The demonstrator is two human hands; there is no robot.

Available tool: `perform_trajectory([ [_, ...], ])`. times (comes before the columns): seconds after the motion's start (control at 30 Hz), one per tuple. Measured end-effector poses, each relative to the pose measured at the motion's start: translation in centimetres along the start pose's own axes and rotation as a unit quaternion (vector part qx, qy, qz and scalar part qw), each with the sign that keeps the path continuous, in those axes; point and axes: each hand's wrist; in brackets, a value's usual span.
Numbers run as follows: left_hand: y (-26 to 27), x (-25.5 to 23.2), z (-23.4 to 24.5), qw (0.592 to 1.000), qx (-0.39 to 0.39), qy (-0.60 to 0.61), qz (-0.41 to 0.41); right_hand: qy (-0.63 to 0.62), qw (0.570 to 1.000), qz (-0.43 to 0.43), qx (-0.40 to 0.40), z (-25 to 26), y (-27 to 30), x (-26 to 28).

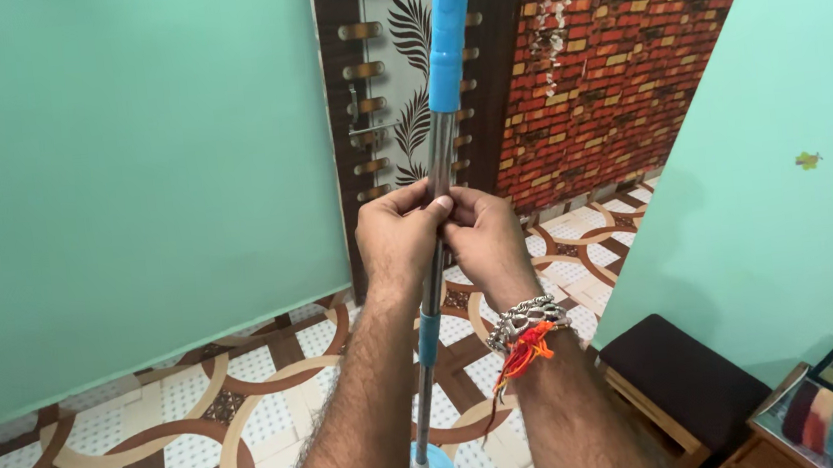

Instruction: The person folds a pair of pants, places them on a bed, and then assembles a blue mop handle by sliding a plastic sleeve along the metal pole and connecting parts.

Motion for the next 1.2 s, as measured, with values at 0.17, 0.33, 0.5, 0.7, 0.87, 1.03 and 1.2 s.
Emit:
perform_trajectory([
  [0.17,-1.7,0.9,-2.1,1.0,-0.004,-0.02,-0.009,-0.024,1.0,0.011,0.011,1.5,-1.7,-1.4],
  [0.33,-3.2,2.1,-3.7,1.0,0.005,-0.014,-0.004,-0.005,1.0,-0.015,-0.012,2.6,-2.9,-1.8],
  [0.5,-5.9,3.0,-4.8,0.999,0.041,0.007,-0.028,-0.007,0.998,-0.055,-0.041,2.8,-4.5,-1.9],
  [0.7,-10.4,3.5,-5.7,0.996,0.077,0.039,-0.009,0.001,0.999,-0.022,-0.04,2.6,-8.3,-2.8],
  [0.87,-14.4,4.2,-5.9,0.993,0.106,0.057,-0.01,0.047,0.997,-0.012,-0.065,1.9,-11.5,-3.4],
  [1.03,-17.7,5.2,-6.0,0.989,0.131,0.067,-0.013,0.079,0.992,-0.009,-0.094,0.8,-13.7,-4.1],
  [1.2,-20.3,6.3,-5.7,0.983,0.155,0.099,-0.003,0.062,0.991,-0.014,-0.116,-0.7,-15.3,-4.8],
])
Point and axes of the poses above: each hand's wrist, its own y-axis away from the middle knuckle, its own z-axis out of the back of the hand, x = y × z, and after that the axes turned 5 degrees about -y, right-handed
